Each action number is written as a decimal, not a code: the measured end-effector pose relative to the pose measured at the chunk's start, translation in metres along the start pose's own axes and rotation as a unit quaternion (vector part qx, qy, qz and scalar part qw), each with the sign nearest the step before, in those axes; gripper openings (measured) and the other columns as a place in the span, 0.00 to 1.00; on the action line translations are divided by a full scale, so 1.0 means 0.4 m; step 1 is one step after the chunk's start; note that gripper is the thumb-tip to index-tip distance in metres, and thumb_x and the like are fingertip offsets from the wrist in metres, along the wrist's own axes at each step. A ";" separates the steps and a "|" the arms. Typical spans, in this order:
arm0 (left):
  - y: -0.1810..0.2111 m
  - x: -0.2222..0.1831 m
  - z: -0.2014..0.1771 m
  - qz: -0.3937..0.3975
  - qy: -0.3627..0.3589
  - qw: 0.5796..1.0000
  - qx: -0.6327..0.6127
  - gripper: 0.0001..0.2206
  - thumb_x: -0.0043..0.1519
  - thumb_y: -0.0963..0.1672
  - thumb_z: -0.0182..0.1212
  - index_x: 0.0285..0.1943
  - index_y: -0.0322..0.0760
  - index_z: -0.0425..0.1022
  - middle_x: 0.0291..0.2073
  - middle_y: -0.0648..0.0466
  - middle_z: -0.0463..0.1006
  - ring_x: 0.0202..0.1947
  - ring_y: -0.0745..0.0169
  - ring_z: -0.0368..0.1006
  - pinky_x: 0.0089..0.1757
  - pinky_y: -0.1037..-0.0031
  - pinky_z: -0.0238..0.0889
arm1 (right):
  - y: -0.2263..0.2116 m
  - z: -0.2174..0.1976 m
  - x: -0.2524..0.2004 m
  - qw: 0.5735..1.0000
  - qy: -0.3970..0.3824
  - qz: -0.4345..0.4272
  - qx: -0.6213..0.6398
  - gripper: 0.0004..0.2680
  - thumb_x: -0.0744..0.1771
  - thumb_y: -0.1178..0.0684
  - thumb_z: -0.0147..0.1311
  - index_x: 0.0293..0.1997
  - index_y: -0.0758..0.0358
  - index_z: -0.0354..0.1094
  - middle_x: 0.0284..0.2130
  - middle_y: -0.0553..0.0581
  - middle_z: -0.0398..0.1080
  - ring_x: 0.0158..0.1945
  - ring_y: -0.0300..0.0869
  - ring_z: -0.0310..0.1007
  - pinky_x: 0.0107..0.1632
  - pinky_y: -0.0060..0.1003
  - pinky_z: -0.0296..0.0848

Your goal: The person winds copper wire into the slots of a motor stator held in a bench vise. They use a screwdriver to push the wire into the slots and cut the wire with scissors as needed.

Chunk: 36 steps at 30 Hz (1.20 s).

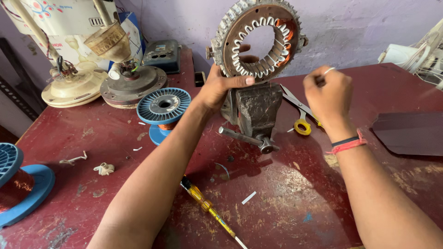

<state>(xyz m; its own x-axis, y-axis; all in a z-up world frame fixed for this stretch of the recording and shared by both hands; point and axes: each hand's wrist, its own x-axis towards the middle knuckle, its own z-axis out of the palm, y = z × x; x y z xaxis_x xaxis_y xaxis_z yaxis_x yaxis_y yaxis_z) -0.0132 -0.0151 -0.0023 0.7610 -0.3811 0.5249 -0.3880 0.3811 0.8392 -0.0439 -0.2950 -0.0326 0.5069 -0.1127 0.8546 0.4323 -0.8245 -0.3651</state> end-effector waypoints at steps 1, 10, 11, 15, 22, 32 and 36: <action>-0.002 -0.008 0.008 0.002 0.006 1.000 -0.026 0.40 0.48 0.40 0.78 0.72 0.31 0.63 0.58 0.40 0.78 0.58 0.48 0.76 0.60 0.60 0.68 | 0.007 -0.002 0.002 0.998 -0.047 0.017 -0.029 0.03 0.66 0.59 0.62 0.37 0.67 0.79 0.28 0.63 0.78 0.30 0.45 0.79 0.36 0.36 0.73; -0.004 -0.033 0.054 -0.002 0.100 0.993 -0.063 0.33 0.49 0.40 0.77 0.64 0.28 0.66 0.48 0.40 0.80 0.46 0.52 0.79 0.48 0.63 0.77 | -0.130 -0.045 0.021 0.997 -0.060 0.032 0.027 0.06 0.66 0.55 0.59 0.34 0.67 0.78 0.25 0.58 0.77 0.26 0.42 0.77 0.32 0.35 0.73; -0.003 -0.033 0.053 -0.003 0.097 0.993 -0.062 0.33 0.49 0.39 0.77 0.64 0.28 0.66 0.48 0.40 0.80 0.46 0.52 0.80 0.48 0.63 0.77 | -0.168 -0.065 0.025 0.990 -0.108 0.039 0.084 0.06 0.66 0.55 0.58 0.32 0.67 0.78 0.22 0.57 0.76 0.24 0.41 0.75 0.30 0.35 0.70; -0.008 -0.026 0.056 0.006 0.107 0.992 -0.070 0.33 0.47 0.38 0.77 0.63 0.31 0.65 0.48 0.45 0.80 0.45 0.55 0.80 0.48 0.65 0.78 | -0.349 -0.140 -0.030 0.916 -0.371 0.020 0.153 0.07 0.59 0.49 0.63 0.25 0.61 0.81 0.13 0.51 0.76 0.17 0.38 0.74 0.21 0.36 0.69; -0.032 -0.024 0.048 0.005 0.095 0.994 -0.062 0.30 0.49 0.37 0.76 0.61 0.25 0.68 0.45 0.42 0.80 0.43 0.56 0.79 0.46 0.66 0.77 | -0.561 -0.079 -0.178 0.744 -0.649 -0.150 0.053 0.19 0.60 0.37 0.68 0.26 0.69 0.75 0.20 0.64 0.75 0.26 0.53 0.76 0.35 0.44 0.74; -0.012 -0.031 0.063 0.021 0.077 0.996 -0.036 0.23 0.49 0.37 0.76 0.54 0.24 0.74 0.40 0.43 0.83 0.39 0.59 0.81 0.44 0.68 0.78 | -0.485 -0.061 -0.161 0.665 -0.739 -0.075 0.074 0.08 0.58 0.54 0.63 0.27 0.70 0.74 0.19 0.60 0.75 0.23 0.43 0.77 0.28 0.38 0.73; -0.007 -0.034 0.066 0.037 0.078 0.996 -0.012 0.24 0.49 0.38 0.76 0.55 0.25 0.75 0.40 0.44 0.84 0.39 0.60 0.81 0.44 0.69 0.78 | -0.382 -0.093 -0.066 0.587 -0.786 0.054 0.185 0.07 0.61 0.58 0.61 0.34 0.73 0.74 0.19 0.57 0.75 0.16 0.33 0.70 0.20 0.30 0.67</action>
<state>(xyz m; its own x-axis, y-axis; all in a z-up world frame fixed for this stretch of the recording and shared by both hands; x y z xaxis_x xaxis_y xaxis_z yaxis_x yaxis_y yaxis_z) -0.0362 -0.0333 -0.0082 0.8028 -0.2162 0.5557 -0.4358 0.4233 0.7943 -0.1510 -0.1869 0.0143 0.4819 0.7378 -0.4727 0.3193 -0.6503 -0.6894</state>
